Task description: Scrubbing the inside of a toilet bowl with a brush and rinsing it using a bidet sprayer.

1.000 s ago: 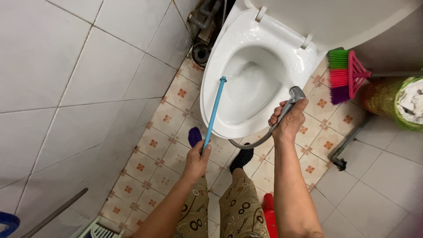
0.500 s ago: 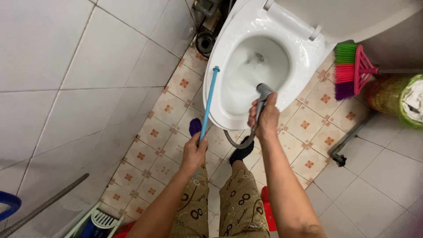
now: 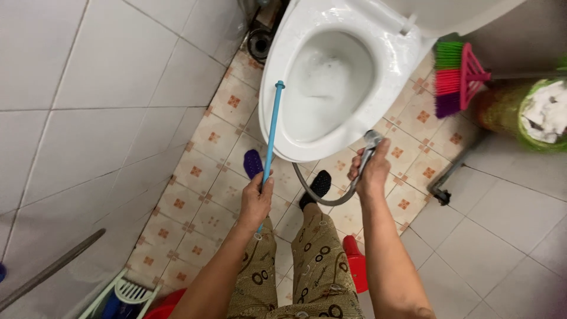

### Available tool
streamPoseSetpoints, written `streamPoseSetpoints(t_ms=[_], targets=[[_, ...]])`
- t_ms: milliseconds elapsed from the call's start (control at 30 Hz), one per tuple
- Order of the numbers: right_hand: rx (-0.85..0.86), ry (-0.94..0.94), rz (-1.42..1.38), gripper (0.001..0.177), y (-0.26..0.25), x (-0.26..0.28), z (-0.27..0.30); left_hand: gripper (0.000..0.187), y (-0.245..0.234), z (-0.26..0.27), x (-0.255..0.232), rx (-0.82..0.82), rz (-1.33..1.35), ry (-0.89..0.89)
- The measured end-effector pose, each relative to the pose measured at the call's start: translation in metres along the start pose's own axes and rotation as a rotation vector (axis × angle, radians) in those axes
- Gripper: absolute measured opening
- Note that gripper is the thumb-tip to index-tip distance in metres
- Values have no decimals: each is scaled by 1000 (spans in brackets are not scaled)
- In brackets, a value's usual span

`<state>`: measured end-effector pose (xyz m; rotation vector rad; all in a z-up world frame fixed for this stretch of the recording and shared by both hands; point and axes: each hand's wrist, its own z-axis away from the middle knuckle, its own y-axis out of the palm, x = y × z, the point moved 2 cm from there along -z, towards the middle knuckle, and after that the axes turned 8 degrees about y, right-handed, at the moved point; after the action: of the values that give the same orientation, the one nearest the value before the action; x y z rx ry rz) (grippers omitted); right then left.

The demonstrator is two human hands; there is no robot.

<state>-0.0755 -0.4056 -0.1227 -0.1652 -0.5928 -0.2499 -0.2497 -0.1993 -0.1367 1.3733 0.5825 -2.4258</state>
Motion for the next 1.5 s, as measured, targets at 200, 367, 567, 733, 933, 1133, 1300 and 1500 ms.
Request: streamPoseSetpoints(t_ms=[200,367,567,733,933,1133,1300,1500], targets=[[-16,-212,-97,73,1,35,-19,30,5,-1,-17,40,20,-45],[53,-266,-99,67,21,36,-25,26,6,-10,-3,4,33,-96],[83,-320,-38,68,34,33,-7,26,4,-7,-15,-31,77,-120],[72,-301,-27,67,39,24,-3,23,-6,-10,-20,-20,-5,-104],[81,-232,58,60,56,31,10,23,-4,-16,-13,23,-90,-111],[99,-49,139,54,89,45,66,26,9,-18,-56,59,-116,-26],[328,-18,-13,51,120,51,110,24,8,-25,-102,41,0,109],[475,-131,-49,50,183,94,125,22,-38,-25,-137,-123,-3,365]])
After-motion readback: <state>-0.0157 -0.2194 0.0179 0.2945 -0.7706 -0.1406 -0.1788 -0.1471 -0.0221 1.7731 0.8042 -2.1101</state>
